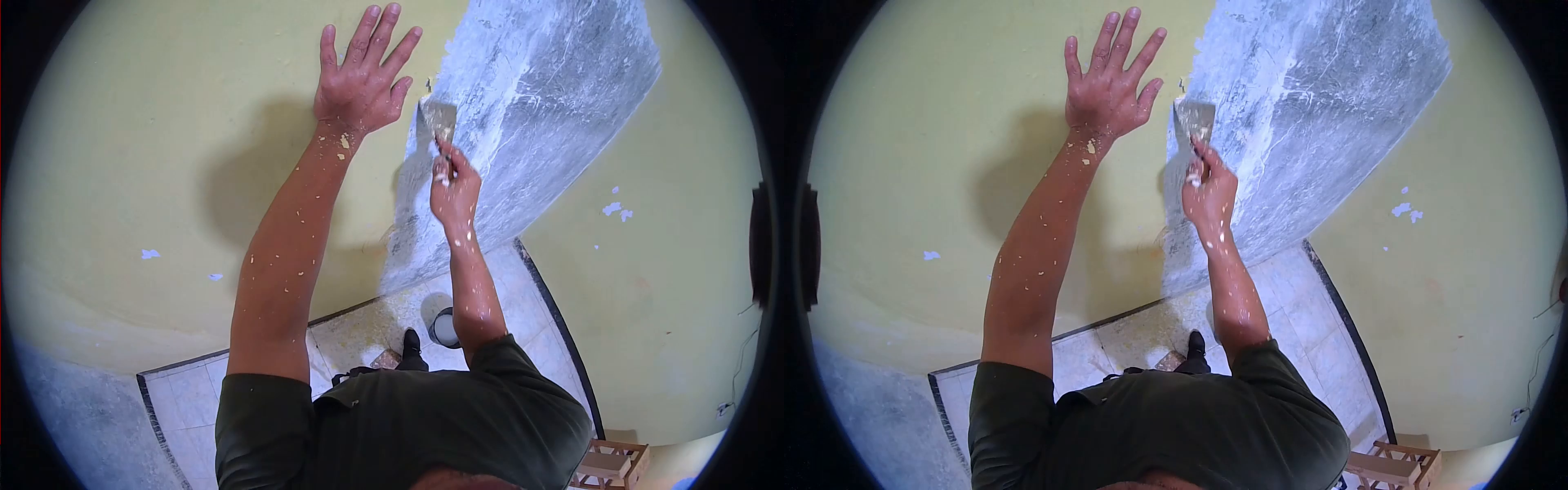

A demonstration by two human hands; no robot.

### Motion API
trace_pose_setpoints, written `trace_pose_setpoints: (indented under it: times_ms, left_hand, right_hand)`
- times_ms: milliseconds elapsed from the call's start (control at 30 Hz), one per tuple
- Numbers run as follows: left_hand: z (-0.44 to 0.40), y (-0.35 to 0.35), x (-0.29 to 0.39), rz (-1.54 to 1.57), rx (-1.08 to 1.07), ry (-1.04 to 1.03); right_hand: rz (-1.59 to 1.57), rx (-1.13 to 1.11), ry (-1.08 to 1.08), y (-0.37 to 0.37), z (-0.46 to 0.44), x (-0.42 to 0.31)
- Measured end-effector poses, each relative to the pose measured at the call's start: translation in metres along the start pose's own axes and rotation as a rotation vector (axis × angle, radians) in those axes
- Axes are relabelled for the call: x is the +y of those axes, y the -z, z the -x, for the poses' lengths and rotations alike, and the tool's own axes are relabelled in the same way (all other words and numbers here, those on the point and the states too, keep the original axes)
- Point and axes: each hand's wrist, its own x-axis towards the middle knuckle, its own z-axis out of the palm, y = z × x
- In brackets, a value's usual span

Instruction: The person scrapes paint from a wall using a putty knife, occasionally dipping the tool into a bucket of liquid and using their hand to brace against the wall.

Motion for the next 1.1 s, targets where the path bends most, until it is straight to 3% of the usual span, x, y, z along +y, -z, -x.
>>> trace_pose_setpoints:
  times_ms: [100,433,533,633,667,700,800,900,1033,1100]
  left_hand:
    - [0.001,0.000,-0.001,-0.027,0.018,-0.006]
    - [0.002,0.001,0.004,0.009,0.004,0.005]
    - [-0.002,0.000,-0.001,-0.029,0.037,0.004]
    - [0.000,-0.001,-0.001,-0.024,0.025,-0.004]
    - [-0.001,0.001,-0.001,-0.019,0.027,0.004]
    - [0.001,0.001,0.001,-0.010,0.024,0.007]
    - [0.002,-0.005,-0.001,-0.044,0.047,-0.011]
    - [0.002,-0.013,0.003,-0.139,0.066,0.043]
    - [0.005,-0.012,0.004,-0.127,0.035,0.038]
    - [0.004,-0.014,0.000,-0.146,0.022,0.035]
  right_hand:
    - [-0.159,0.003,0.084,0.000,-0.009,0.005]
    - [-0.196,0.018,0.037,-0.001,-0.004,0.016]
    - [-0.159,0.066,0.086,-0.015,0.003,0.036]
    - [-0.154,0.117,0.164,-0.011,-0.023,0.008]
    - [-0.109,0.006,-0.030,-0.003,-0.027,-0.009]
    - [-0.106,0.009,-0.043,-0.001,-0.020,-0.003]
    - [-0.188,0.063,0.146,-0.006,-0.004,0.025]
    - [-0.072,0.048,0.073,-0.006,-0.011,0.017]
    - [-0.170,0.008,0.016,0.004,-0.018,-0.006]
    - [-0.173,0.059,0.148,-0.004,-0.010,0.024]
